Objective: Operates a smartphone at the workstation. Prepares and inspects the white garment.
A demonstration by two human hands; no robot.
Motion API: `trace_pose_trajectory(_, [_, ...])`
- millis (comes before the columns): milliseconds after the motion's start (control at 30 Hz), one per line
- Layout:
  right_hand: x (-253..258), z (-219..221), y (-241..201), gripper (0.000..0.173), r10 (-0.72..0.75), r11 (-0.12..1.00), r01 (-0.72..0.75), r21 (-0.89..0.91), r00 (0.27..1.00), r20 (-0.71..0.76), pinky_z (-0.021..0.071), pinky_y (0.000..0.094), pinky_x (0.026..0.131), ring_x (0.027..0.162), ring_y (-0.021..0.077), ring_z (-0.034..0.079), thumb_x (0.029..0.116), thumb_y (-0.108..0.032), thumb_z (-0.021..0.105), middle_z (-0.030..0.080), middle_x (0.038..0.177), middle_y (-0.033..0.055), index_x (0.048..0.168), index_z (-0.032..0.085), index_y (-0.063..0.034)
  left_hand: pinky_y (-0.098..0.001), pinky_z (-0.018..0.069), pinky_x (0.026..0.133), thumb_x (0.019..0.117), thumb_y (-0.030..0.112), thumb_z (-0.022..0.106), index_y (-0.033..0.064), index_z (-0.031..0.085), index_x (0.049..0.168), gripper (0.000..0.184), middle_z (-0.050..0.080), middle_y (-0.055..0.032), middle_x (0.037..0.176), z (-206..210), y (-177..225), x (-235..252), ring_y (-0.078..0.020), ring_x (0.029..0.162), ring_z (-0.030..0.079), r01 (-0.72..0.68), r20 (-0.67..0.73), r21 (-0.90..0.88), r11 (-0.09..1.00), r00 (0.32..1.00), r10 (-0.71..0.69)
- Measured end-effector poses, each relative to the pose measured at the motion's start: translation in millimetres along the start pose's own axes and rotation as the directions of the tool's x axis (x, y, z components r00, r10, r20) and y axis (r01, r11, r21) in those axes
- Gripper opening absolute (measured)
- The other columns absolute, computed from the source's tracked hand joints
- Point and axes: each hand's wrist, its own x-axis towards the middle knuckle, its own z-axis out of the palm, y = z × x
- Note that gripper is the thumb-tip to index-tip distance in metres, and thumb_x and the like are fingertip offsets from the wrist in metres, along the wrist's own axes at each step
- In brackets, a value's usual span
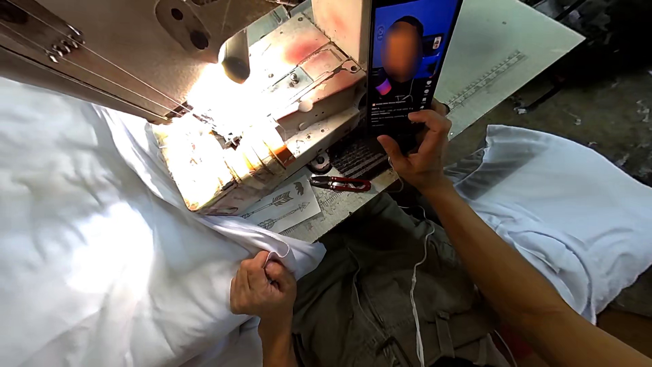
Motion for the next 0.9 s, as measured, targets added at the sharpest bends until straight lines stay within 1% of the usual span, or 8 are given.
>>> trace_pose_trajectory(133, [0.4,-2.7,-4.7,0.048,0.022,1.0,-0.022,-0.018,1.0,0.018,0.0481,0.0286,0.105,0.13,0.0162,0.054,0.0947,-0.022,0.074,0.05,0.136,0.0156,0.13,0.044,-0.0117,-0.0323,0.0415,0.056,0.104,0.026,0.038,0.0005,0.063,0.077,0.045,0.056,-0.0119,0.064,-0.6,0.8,0.5,-0.022,0.059,0.056,0.004,0.01,0.006,1.0,1.0,-0.004])
trace_pose_trajectory(200, [1.1,-6.1,-11.1,0.048,0.058,0.998,-0.056,-0.041,0.997,0.049,0.0478,0.0303,0.106,0.132,0.0184,0.053,0.0951,-0.021,0.074,0.048,0.138,0.0176,0.13,0.043,-0.0093,-0.0328,0.0417,0.056,0.1043,0.027,0.038,0.0004,0.062,0.077,0.045,0.055,-0.012,0.063,-1.1,0.8,0.8,-0.0225,0.058,0.056,0.003,0.013,0.005,1.0,1.0,-0.003])
trace_pose_trajectory(300, [1.8,-6.3,-11.2,0.048,0.053,0.998,-0.052,-0.029,0.998,0.044,0.0476,0.0318,0.106,0.132,0.0204,0.052,0.0946,-0.02,0.074,0.049,0.137,0.0183,0.13,0.043,-0.0085,-0.0336,0.0422,0.055,0.1045,0.028,0.037,0.0001,0.063,0.077,0.046,0.056,-0.0123,0.063,-1.7,0.9,1.0,-0.0228,0.058,0.056,0.004,0.016,0.003,1.0,1.0,-0.004])
trace_pose_trajectory(600, [0.7,-5.3,-10.9,0.048,0.053,0.998,-0.052,-0.033,0.998,0.038,0.0475,0.0315,0.106,0.132,0.0201,0.052,0.0945,-0.02,0.074,0.049,0.138,0.0186,0.13,0.043,-0.0083,-0.0332,0.0417,0.057,0.1041,0.028,0.038,0.0,0.063,0.077,0.046,0.055,-0.0128,0.064,-2.2,1.1,1.0,-0.0218,0.059,0.056,0.01,0.019,-0.003,1.0,1.0,-0.01])
trace_pose_trajectory(767, [0.9,-6.4,-11.8,0.047,0.063,0.997,-0.06,-0.054,0.997,0.053,0.0481,0.0302,0.105,0.13,0.0201,0.053,0.0949,-0.021,0.074,0.049,0.136,0.0195,0.128,0.044,-0.0067,-0.0316,0.0415,0.057,0.104,0.027,0.038,0.0005,0.062,0.077,0.045,0.055,-0.011,0.063,-1.8,0.5,0.4,-0.0217,0.058,0.056,0.007,0.011,0.001,1.0,1.0,-0.007])
trace_pose_trajectory(833, [2.6,-7.3,-12.7,0.05,0.059,0.996,-0.054,-0.075,0.996,0.066,0.0475,0.0307,0.105,0.129,0.0215,0.054,0.0951,-0.022,0.073,0.051,0.133,0.0207,0.131,0.045,-0.0041,-0.0317,0.041,0.056,0.1039,0.027,0.038,0.0004,0.062,0.077,0.045,0.054,-0.0111,0.063,-1.3,0.1,-0.1,-0.0216,0.058,0.055,0.006,0.013,-0.002,1.0,1.0,-0.006])
trace_pose_trajectory(900, [3.6,-8.3,-12.9,0.061,0.033,0.995,-0.026,-0.101,0.997,0.068,0.0462,0.0327,0.107,0.13,0.0254,0.055,0.0952,-0.021,0.073,0.052,0.137,0.0246,0.143,0.041,-0.0006,-0.0324,0.0409,0.056,0.1042,0.027,0.038,0.0007,0.062,0.077,0.045,0.054,-0.0113,0.063,-1.4,0.1,0.2,-0.0219,0.058,0.055,0.004,0.015,0.001,1.0,1.0,-0.004])
